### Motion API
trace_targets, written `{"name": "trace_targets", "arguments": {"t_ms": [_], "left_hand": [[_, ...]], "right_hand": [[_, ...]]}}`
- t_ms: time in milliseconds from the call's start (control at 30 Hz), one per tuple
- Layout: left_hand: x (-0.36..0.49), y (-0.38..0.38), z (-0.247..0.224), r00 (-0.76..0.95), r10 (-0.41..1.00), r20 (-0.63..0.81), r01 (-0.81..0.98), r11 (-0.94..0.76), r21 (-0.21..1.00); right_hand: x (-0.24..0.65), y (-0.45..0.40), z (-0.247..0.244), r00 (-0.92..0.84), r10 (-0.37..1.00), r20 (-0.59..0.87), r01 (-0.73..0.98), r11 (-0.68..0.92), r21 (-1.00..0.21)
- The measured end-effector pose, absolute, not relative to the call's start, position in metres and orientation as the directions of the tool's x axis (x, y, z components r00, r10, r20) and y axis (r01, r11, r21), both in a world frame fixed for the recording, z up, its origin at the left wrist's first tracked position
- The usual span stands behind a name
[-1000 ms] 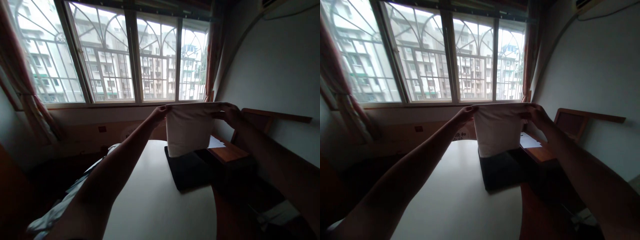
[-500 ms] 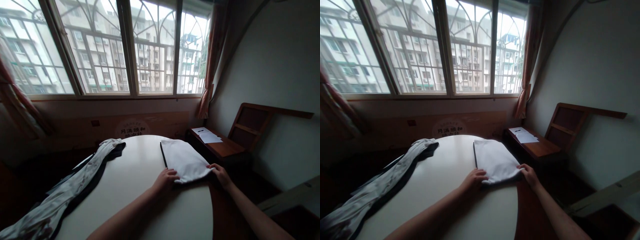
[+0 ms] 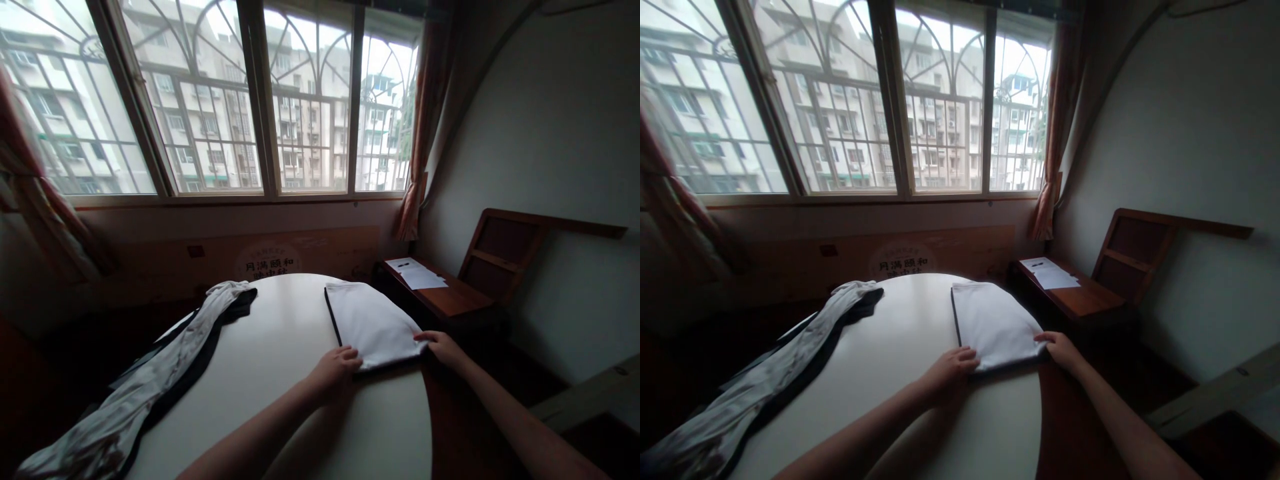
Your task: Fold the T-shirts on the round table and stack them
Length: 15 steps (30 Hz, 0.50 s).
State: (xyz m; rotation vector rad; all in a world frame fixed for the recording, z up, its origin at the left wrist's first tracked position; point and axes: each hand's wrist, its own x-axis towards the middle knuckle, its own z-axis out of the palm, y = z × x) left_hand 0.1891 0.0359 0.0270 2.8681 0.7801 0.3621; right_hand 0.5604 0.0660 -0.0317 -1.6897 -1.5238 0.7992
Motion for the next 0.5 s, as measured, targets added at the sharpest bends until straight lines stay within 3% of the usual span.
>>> {"name": "trace_targets", "arguments": {"t_ms": [167, 233, 333, 400, 500], "left_hand": [[0.174, 0.008, 0.026, 0.887, 0.429, 0.169, 0.395, -0.897, 0.201], [0.166, -0.006, 0.031, 0.882, 0.448, 0.149, 0.410, -0.883, 0.228], [0.153, -0.027, 0.043, 0.846, 0.523, 0.105, 0.475, -0.829, 0.296], [0.141, -0.040, 0.052, 0.820, 0.567, 0.085, 0.514, -0.792, 0.329], [0.117, -0.054, 0.062, 0.781, 0.620, 0.073, 0.559, -0.746, 0.361]], "right_hand": [[0.554, 0.080, -0.012, 0.175, 0.975, 0.133, 0.655, -0.014, -0.755], [0.532, 0.085, -0.001, 0.137, 0.955, 0.261, 0.700, 0.093, -0.708], [0.475, 0.084, 0.010, -0.050, 0.897, 0.438, 0.781, 0.309, -0.543], [0.429, 0.076, 0.009, -0.159, 0.892, 0.424, 0.823, 0.357, -0.442], [0.374, 0.058, -0.002, -0.239, 0.938, 0.252, 0.887, 0.316, -0.336]]}}
